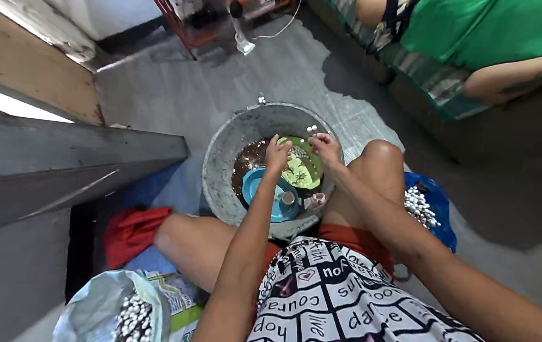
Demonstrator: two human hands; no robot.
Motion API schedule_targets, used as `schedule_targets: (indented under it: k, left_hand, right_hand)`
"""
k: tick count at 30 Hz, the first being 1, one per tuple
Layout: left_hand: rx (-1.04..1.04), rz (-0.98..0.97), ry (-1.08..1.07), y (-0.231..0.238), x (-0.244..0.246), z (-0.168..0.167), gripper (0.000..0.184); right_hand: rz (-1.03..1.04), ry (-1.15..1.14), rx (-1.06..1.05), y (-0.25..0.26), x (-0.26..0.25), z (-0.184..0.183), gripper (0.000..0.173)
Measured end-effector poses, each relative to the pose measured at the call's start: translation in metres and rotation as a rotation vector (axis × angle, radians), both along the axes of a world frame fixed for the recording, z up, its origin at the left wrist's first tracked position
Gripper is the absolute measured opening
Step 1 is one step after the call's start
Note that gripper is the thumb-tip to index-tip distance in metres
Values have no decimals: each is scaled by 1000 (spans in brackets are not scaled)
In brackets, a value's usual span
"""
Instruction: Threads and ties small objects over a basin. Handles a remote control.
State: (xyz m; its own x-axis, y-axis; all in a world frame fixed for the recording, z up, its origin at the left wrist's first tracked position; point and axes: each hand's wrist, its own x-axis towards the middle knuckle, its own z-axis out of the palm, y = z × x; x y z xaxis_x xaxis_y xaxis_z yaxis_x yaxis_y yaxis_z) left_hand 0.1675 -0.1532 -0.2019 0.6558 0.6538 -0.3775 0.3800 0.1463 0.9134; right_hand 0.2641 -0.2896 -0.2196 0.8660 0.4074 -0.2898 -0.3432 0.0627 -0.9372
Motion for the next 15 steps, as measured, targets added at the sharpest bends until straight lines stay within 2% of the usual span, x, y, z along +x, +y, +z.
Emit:
schedule_targets:
  k: [1, 3, 5, 6, 9, 10, 13, 15]
  left_hand:
    - [20, -9, 23, 5, 0, 1, 61]
    - [97, -20, -11, 8, -3, 1, 38]
    - [134, -91, -93, 5, -7, 4, 26]
    - [125, -145, -123, 3, -8, 7, 28]
    - [147, -267, -144, -4, -7, 6, 49]
    - [172, -283, -145, -5, -5, 5, 48]
    - [285, -277, -136, -6, -2, 3, 22]
    - [360, -269, -73, -7, -2, 6, 15]
  right_hand:
    - [-13, 10, 10, 2, 1, 0, 30]
    - [-7, 16, 28, 3, 3, 0, 28]
    - [1, 17, 34, 4, 3, -1, 26]
    - [12, 20, 37, 4, 3, -1, 25]
    - [67, 36, 45, 6, 0, -3, 26]
    - [88, 39, 42, 6, 0, -3, 26]
    - [134, 37, 35, 6, -2, -4, 24]
    - [138, 29, 26, 6, -3, -3, 22]
